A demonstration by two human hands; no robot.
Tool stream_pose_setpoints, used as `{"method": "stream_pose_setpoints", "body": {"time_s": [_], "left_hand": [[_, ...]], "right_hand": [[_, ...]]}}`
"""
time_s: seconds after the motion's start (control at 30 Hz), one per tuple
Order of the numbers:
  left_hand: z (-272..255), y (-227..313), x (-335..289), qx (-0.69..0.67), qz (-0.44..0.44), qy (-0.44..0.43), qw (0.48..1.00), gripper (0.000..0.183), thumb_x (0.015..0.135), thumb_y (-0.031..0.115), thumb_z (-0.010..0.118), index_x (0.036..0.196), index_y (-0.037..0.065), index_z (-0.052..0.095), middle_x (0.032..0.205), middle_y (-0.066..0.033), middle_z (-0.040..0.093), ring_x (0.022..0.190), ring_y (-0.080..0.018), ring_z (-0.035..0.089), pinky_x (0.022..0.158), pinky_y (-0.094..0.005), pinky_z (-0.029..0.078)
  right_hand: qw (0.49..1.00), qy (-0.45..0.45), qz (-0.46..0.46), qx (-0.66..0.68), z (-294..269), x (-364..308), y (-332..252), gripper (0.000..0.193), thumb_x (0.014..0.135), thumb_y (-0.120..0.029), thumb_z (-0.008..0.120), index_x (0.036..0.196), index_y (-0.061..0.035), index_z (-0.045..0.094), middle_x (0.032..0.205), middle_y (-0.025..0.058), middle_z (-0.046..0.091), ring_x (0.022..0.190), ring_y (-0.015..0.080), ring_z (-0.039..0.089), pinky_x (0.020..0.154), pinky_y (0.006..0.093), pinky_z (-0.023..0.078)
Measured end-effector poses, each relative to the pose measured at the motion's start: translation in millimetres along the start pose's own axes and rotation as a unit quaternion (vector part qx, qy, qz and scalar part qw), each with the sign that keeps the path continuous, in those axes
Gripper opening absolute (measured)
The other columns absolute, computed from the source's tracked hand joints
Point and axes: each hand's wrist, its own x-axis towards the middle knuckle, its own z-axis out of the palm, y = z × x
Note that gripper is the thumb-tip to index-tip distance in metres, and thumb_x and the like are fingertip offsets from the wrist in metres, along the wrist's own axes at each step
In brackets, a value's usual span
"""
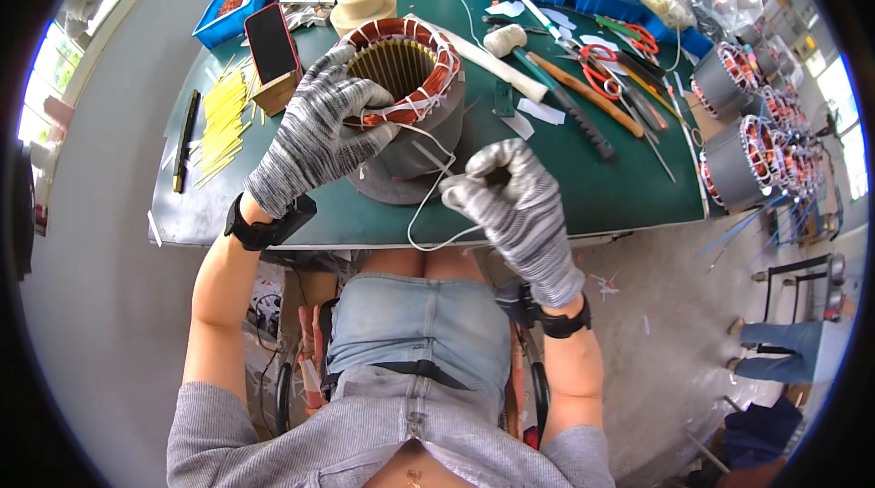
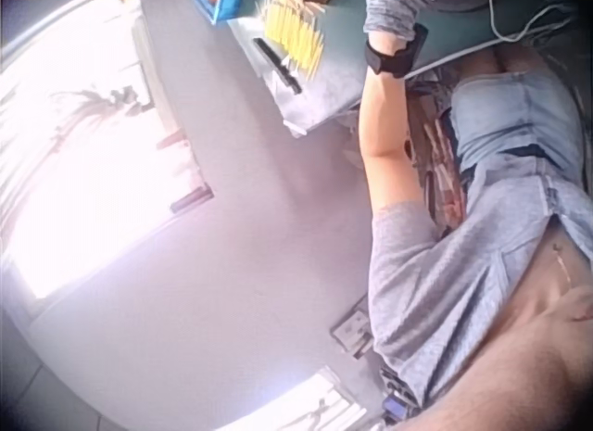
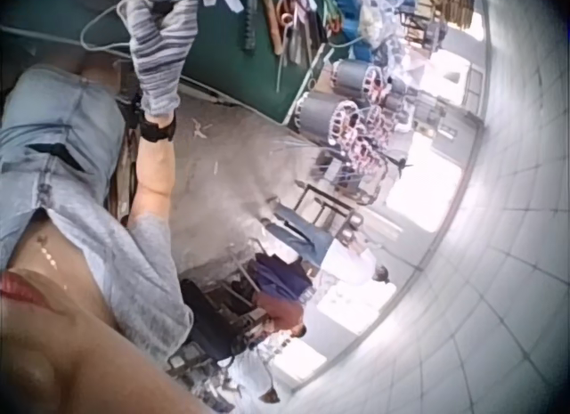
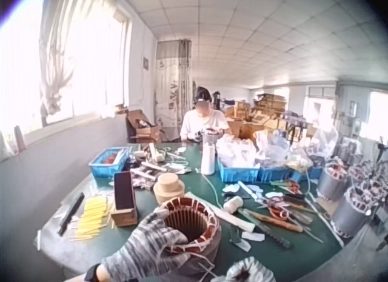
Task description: Assembling or winding a motor stator using wire and a mallet.
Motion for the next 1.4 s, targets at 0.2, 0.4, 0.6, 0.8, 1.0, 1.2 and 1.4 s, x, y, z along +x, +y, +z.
{"method": "stream_pose_setpoints", "body": {"time_s": [0.2,0.4,0.6,0.8,1.0,1.2,1.4], "left_hand": [[-5.7,-1.2,4.2,-0.042,-0.018,-0.029,0.999,0.038,0.072,0.022,0.069,0.107,0.012,0.061,0.099,-0.0165,0.059,0.101,-0.0317,0.054,0.089,-0.0402,0.043],[-10.0,2.6,21.4,0.017,0.016,-0.143,0.989,0.037,0.073,0.026,0.068,0.106,0.011,0.062,0.103,-0.0144,0.059,0.101,-0.0321,0.052,0.095,-0.0421,0.039],[-8.2,-8.3,7.6,0.159,-0.005,-0.097,0.982,0.075,0.068,0.046,0.07,0.128,0.008,0.045,0.132,-0.0147,0.043,0.131,-0.0355,0.027,0.11,-0.0481,0.01],[-9.5,13.1,0.6,0.163,-0.046,0.092,0.981,0.102,0.061,0.046,0.073,0.14,0.008,0.022,0.146,-0.0064,0.027,0.137,-0.0331,0.01,0.109,-0.052,-0.001],[20.9,12.8,0.3,0.059,0.016,0.189,0.98,0.085,0.066,0.03,0.073,0.134,0.005,0.029,0.143,-0.0195,0.026,0.131,-0.0394,0.025,0.106,-0.0525,0.017],[7.0,19.4,-1.7,0.034,0.01,0.017,0.999,0.029,0.068,0.017,0.066,0.093,0.005,0.058,0.084,-0.0111,0.055,0.089,-0.0323,0.051,0.088,-0.0446,0.035],[9.0,14.3,0.9,0.002,0.023,0.051,0.998,0.025,0.068,0.012,0.067,0.091,0.006,0.058,0.077,-0.0102,0.053,0.081,-0.0327,0.05,0.081,-0.0434,0.036]], "right_hand": [[0.998,0.052,0.017,0.02,29.4,12.6,15.2,0.018,0.08,-0.005,0.064,0.083,-0.0047,0.047,0.075,0.0022,0.053,0.071,0.0089,0.059,0.065,0.0239,0.05],[0.992,0.121,-0.042,0.01,46.8,30.4,32.8,0.017,0.087,-0.013,0.06,0.086,-0.0043,0.045,0.08,0.0043,0.054,0.07,0.0123,0.061,0.066,0.0286,0.055],[0.925,-0.213,0.209,0.233,24.7,-9.2,39.9,0.021,0.091,-0.016,0.052,0.11,-0.0048,0.051,0.089,0.0086,0.06,0.077,0.0167,0.063,0.07,0.0296,0.053],[0.952,-0.064,-0.232,-0.188,44.8,42.0,-23.1,0.034,0.086,-0.011,0.056,0.119,-0.0007,0.054,0.105,0.0117,0.064,0.096,0.0189,0.06,0.084,0.0305,0.048],[0.815,0.024,-0.357,-0.456,46.7,25.2,-10.5,0.028,0.083,-0.005,0.055,0.11,0.0006,0.052,0.107,0.0171,0.057,0.095,0.033,0.057,0.081,0.0399,0.047],[0.951,0.105,0.007,-0.291,-9.3,-113.2,-5.9,0.016,0.09,-0.011,0.05,0.098,-0.0036,0.061,0.089,0.0095,0.066,0.074,0.0184,0.062,0.066,0.0262,0.048],[0.821,0.076,0.072,-0.562,-122.4,-273.8,91.9,0.02,0.087,-0.01,0.048,0.103,-0.0089,0.06,0.083,0.0151,0.062,0.073,0.0356,0.059,0.065,0.0403,0.047]]}}
